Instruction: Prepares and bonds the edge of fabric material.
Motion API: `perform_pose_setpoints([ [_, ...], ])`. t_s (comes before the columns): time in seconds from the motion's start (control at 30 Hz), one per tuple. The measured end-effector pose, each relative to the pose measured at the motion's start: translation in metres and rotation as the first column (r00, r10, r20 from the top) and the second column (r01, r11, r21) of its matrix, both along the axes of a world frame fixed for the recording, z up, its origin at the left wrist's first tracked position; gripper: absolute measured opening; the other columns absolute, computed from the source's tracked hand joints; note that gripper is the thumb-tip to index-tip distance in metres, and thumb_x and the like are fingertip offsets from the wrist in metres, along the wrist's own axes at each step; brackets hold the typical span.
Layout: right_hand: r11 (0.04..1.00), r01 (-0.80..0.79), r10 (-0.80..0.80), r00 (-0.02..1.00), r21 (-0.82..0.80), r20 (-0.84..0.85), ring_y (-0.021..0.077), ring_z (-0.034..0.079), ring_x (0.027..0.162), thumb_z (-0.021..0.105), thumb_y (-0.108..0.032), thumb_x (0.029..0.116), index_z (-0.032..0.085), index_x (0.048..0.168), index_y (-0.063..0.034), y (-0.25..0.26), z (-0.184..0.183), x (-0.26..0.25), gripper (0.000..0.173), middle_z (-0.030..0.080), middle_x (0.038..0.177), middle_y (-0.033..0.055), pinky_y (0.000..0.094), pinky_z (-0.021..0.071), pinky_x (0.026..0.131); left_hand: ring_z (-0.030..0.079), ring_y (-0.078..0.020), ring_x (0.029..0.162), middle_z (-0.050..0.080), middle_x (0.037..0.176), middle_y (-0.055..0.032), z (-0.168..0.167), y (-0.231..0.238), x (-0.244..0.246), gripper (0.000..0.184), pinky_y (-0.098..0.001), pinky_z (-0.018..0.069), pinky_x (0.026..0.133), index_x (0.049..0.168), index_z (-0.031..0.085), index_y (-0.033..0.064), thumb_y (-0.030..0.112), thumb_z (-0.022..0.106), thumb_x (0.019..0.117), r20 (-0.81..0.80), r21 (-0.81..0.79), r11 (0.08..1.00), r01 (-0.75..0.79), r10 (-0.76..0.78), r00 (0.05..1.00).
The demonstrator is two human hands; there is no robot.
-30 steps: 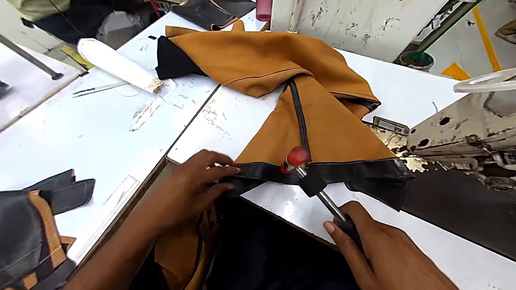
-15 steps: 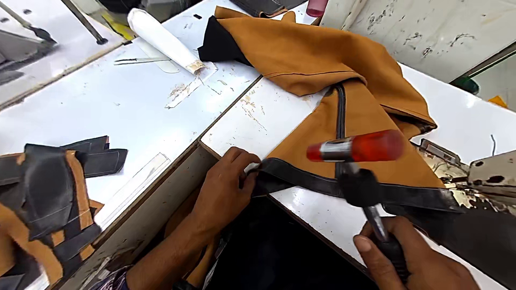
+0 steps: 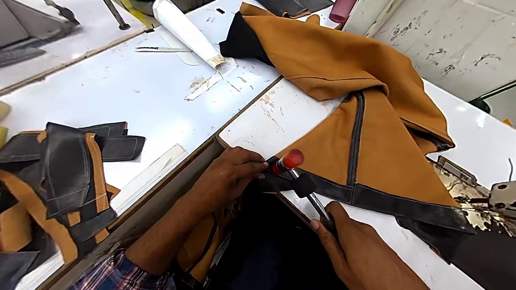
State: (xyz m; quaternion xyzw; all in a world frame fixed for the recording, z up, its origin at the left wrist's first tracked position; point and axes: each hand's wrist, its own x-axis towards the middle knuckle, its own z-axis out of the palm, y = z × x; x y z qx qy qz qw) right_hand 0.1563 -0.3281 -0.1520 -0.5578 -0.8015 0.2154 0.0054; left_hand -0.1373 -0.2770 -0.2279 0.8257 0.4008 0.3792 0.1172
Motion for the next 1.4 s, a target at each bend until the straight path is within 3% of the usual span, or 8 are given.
perform_pose_setpoints([
  [0.17, 0.998, -0.026, 0.030, 0.997, 0.052, -0.074, 0.0207, 0.058, 0.055, 0.045, -0.041, 0.1076, 0.060, 0.108, -0.0051, -0.003, 0.010, -0.012, 0.039, 0.058, 0.067, 0.0045, 0.0380, 0.0473, 0.048, 0.067, -0.0137, 0.110, 0.070, 0.118, -0.0092, -0.011, -0.010, 0.006, 0.018, -0.0268, 0.0569, 0.095, 0.104, 0.078, 0.0042, 0.019, 0.075, 0.0937, 0.170, 0.005, 0.991, -0.135, 0.132, 0.977],
  [0.3, 0.999, -0.034, 0.034, 0.999, 0.017, -0.001, 0.0210, 0.059, 0.057, 0.040, -0.047, 0.1062, 0.058, 0.107, -0.0108, 0.002, -0.003, -0.017, 0.040, 0.055, 0.066, 0.0011, 0.0396, 0.0483, 0.049, 0.066, -0.0112, 0.110, 0.066, 0.125, -0.0093, -0.011, -0.011, 0.007, 0.029, -0.0248, 0.0579, 0.093, 0.113, 0.073, 0.0033, 0.024, 0.077, 0.0924, 0.174, -0.025, 0.986, -0.166, 0.168, 0.970],
  [0.4, 0.995, 0.005, 0.007, 0.992, 0.102, -0.126, 0.0180, 0.057, 0.054, 0.047, -0.041, 0.1071, 0.061, 0.108, -0.0056, -0.007, 0.004, -0.014, 0.038, 0.058, 0.067, 0.0034, 0.0359, 0.0469, 0.047, 0.065, -0.0125, 0.113, 0.067, 0.125, -0.0087, -0.003, -0.008, 0.008, 0.034, -0.0261, 0.0553, 0.098, 0.119, 0.071, 0.0036, 0.025, 0.075, 0.0939, 0.111, -0.030, 0.987, -0.155, 0.158, 0.981],
  [0.6, 0.991, 0.080, -0.076, 0.996, -0.110, 0.039, 0.0329, 0.063, 0.063, 0.048, -0.037, 0.1072, 0.058, 0.116, 0.0020, -0.017, 0.019, 0.032, 0.041, 0.062, 0.073, 0.0142, 0.0507, 0.0511, 0.056, 0.064, -0.0157, 0.114, 0.069, 0.123, -0.0026, 0.015, 0.004, 0.007, 0.023, -0.0368, 0.0519, 0.099, 0.118, 0.076, 0.0153, 0.022, 0.064, 0.1004, -0.049, -0.121, 0.992, 0.021, -0.027, 0.998],
  [0.7, 0.990, 0.140, -0.140, 0.990, -0.012, -0.008, 0.0288, 0.060, 0.058, 0.050, -0.036, 0.1072, 0.059, 0.113, 0.0033, -0.028, 0.026, 0.045, 0.041, 0.061, 0.071, 0.0138, 0.0461, 0.0484, 0.052, 0.066, -0.0120, 0.103, 0.069, 0.112, -0.0013, 0.025, 0.018, 0.014, 0.018, -0.0290, 0.0560, 0.090, 0.110, 0.079, 0.0160, 0.019, 0.065, 0.0987, -0.084, -0.166, 0.983, 0.073, -0.088, 0.993],
  [0.93, 0.995, 0.103, -0.101, 0.984, 0.009, -0.146, 0.0243, 0.059, 0.057, 0.053, -0.033, 0.1069, 0.060, 0.110, 0.0029, -0.039, 0.037, 0.034, 0.037, 0.061, 0.071, 0.0131, 0.0414, 0.0478, 0.049, 0.067, -0.0159, 0.082, 0.069, 0.094, -0.0087, 0.040, 0.072, 0.069, 0.010, -0.0313, 0.0579, 0.076, 0.097, 0.078, 0.0053, 0.004, 0.072, 0.0895, -0.033, -0.263, 0.938, 0.225, -0.242, 0.970],
  [1.1, 0.986, 0.108, -0.106, 0.994, -0.124, 0.021, 0.0289, 0.063, 0.063, 0.047, -0.040, 0.1066, 0.057, 0.114, -0.0032, -0.032, 0.011, 0.026, 0.038, 0.060, 0.072, 0.0096, 0.0472, 0.0514, 0.055, 0.066, -0.0140, 0.078, 0.070, 0.089, -0.0061, 0.060, 0.108, 0.082, 0.007, -0.0332, 0.0562, 0.074, 0.092, 0.078, 0.0062, 0.011, 0.077, 0.0876, -0.171, -0.435, 0.850, 0.298, -0.403, 0.899],
  [1.4, 0.992, 0.124, -0.124, 0.992, 0.027, 0.003, 0.0214, 0.061, 0.058, 0.043, -0.045, 0.1058, 0.060, 0.108, -0.0095, -0.018, -0.001, 0.013, 0.040, 0.057, 0.067, 0.0019, 0.0405, 0.0493, 0.050, 0.070, -0.0077, 0.090, 0.076, 0.098, -0.0001, 0.068, 0.133, 0.063, 0.010, -0.0317, 0.0584, 0.081, 0.094, 0.081, 0.0115, 0.019, 0.074, 0.0929, -0.109, -0.579, 0.697, 0.424, -0.581, 0.806],
])
